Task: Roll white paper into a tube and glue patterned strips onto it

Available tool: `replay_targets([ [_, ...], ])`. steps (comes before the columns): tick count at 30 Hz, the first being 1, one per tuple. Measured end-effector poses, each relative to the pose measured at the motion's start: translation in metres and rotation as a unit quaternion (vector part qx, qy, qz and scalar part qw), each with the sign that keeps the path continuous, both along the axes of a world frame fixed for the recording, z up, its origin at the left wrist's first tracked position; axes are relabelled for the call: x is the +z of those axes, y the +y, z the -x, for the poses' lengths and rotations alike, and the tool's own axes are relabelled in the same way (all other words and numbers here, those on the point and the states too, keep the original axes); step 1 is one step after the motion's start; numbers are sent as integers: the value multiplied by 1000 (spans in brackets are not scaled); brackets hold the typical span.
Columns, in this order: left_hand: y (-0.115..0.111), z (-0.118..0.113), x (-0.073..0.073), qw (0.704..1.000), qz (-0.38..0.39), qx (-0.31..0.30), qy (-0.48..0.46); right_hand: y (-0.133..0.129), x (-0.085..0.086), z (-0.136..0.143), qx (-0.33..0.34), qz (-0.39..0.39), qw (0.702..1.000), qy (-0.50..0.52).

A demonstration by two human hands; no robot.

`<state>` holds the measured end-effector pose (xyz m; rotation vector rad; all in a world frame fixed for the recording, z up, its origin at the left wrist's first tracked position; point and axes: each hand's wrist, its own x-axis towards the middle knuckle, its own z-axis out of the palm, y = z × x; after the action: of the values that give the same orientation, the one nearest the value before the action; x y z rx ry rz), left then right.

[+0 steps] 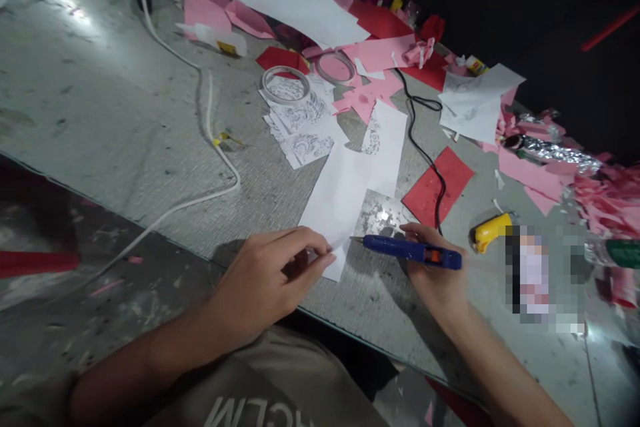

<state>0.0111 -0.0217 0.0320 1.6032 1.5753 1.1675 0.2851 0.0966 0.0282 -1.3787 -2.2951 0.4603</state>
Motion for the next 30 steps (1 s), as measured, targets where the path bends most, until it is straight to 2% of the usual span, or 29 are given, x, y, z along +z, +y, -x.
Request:
replay_targets([
  [15, 0, 0, -2, 1000, 0, 4, -6, -3, 11, 14, -25, -8, 999, 41],
  [23, -1, 0, -5, 1000, 10, 0, -16, -1, 12, 11, -22, -25, 998, 60],
  [30, 2, -1, -3, 999, 23, -6, -36, -1, 13, 4, -15, -2, 996, 91],
])
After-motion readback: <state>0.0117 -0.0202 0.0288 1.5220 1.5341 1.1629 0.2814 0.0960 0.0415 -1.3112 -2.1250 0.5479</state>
